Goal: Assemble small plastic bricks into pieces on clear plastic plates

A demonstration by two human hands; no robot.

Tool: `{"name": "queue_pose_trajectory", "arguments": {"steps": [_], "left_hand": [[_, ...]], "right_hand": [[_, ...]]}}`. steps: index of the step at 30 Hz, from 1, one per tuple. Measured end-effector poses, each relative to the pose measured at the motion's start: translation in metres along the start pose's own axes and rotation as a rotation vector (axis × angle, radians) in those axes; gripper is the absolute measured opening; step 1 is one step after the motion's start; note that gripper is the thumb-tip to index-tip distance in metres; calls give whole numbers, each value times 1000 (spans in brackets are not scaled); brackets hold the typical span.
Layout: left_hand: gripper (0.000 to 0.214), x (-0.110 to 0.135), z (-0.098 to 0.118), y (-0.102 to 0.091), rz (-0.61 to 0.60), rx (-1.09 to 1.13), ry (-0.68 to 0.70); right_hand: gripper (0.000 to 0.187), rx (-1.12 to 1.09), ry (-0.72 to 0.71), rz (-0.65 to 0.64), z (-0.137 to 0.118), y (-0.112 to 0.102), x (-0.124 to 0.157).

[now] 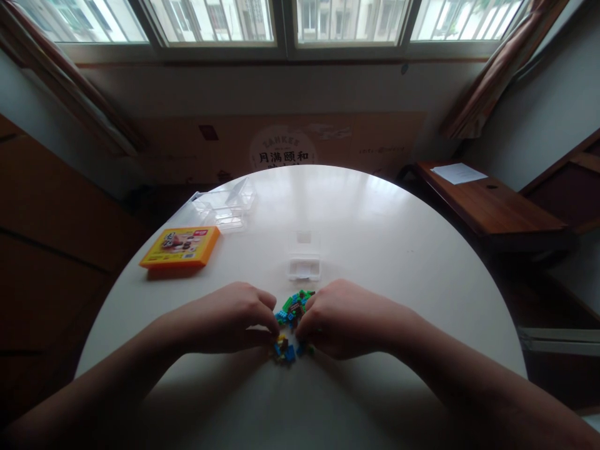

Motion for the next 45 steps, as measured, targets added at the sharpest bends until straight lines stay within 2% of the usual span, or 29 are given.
{"name": "queue_pose_trajectory", "arguments": {"steps": [5,12,22,30,34,37,40,43,45], "left_hand": [[15,0,0,1,27,28,-4],[20,-4,4,6,17,45,15],[19,-8,9,12,53,28,57],[16,-10,10,15,63,26,57],[17,-7,5,8,70,165,40],[11,-6,-7,-4,161,324,-32],[8,-7,-23,-13,291,527,-154],[12,-12,-37,-8,333,813,-277],[16,-15,-43,-1,342,973,-344]], "right_hand": [[33,-24,-11,33,-3,-6,2],[34,-1,73,19,2,-17,9],[48,-43,49,-9,-1,-4,6],[38,-42,18,-28,-5,-7,6],[36,-53,16,-2,-5,-13,8],[29,-7,25,112,2,-21,9],[21,104,41,346,10,-33,12],[18,192,34,584,13,-40,16],[17,211,31,690,12,-39,16]]}}
Point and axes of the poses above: each hand's wrist, its own x-axis away from the middle knuckle, its own y-axis out of the palm, z = x × y, the point moved 7 cm from there along -x, towards the middle knuckle, and after that the axes turned 8 degrees about -y, right-handed, at the moved point
